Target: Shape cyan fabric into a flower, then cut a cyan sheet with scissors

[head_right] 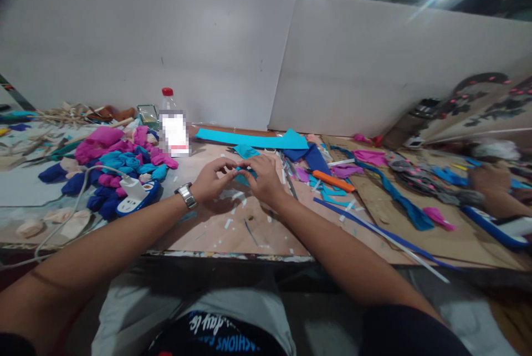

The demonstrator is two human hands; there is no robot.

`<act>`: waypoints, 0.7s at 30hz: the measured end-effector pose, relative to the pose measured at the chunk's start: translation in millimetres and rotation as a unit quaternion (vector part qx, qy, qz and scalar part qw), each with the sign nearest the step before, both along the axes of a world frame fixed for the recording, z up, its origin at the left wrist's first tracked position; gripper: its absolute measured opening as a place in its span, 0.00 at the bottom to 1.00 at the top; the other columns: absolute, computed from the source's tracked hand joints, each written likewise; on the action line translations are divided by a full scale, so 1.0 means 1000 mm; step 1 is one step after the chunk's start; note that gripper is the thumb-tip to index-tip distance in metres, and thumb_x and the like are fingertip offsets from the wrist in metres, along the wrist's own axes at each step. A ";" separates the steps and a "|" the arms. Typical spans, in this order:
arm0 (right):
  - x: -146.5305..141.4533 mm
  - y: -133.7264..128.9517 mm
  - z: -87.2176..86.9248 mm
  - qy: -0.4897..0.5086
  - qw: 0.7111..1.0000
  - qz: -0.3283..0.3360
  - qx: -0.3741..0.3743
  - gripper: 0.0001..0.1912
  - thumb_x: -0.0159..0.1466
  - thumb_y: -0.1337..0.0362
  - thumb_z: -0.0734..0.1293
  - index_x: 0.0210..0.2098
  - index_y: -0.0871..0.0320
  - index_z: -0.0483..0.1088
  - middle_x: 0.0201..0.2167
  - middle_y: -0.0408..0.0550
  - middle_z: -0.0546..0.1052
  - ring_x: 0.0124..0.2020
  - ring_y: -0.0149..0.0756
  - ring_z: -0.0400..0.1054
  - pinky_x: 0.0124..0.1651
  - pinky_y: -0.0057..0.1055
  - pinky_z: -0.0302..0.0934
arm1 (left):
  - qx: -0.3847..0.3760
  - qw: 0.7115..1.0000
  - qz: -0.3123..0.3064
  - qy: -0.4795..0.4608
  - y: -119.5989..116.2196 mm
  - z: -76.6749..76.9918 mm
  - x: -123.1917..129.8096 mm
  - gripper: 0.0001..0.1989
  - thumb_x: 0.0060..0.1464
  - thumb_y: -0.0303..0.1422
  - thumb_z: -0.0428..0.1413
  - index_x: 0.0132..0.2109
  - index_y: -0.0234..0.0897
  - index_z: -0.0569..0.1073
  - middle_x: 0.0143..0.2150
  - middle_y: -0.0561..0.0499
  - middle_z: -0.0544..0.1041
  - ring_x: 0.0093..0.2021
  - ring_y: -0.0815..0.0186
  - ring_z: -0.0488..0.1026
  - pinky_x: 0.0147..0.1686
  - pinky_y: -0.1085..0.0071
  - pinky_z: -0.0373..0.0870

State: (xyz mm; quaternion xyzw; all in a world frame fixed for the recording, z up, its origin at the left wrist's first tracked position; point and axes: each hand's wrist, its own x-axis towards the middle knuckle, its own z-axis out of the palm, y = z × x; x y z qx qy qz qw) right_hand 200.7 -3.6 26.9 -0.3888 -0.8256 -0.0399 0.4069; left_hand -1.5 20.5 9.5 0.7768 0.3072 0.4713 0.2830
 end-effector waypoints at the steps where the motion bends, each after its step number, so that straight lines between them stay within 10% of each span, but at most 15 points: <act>1: 0.000 0.000 0.000 0.001 1.000 0.006 0.003 0.08 0.71 0.58 0.66 0.44 0.52 0.75 0.42 0.49 0.81 0.47 0.45 0.72 0.54 0.46 0.57 | 0.004 1.000 -0.001 -0.001 0.001 -0.001 0.000 0.12 0.62 0.41 0.58 0.47 0.39 0.79 0.46 0.46 0.81 0.45 0.61 0.76 0.43 0.65 0.72; 21: -0.003 -0.004 0.004 0.035 0.999 -0.017 0.025 0.10 0.69 0.55 0.68 0.36 0.53 0.75 0.35 0.48 0.81 0.40 0.44 0.73 0.49 0.45 0.60 | -0.026 0.998 -0.045 -0.038 0.004 0.003 0.000 0.15 0.65 0.43 0.55 0.43 0.38 0.81 0.46 0.46 0.82 0.45 0.61 0.77 0.46 0.64 0.72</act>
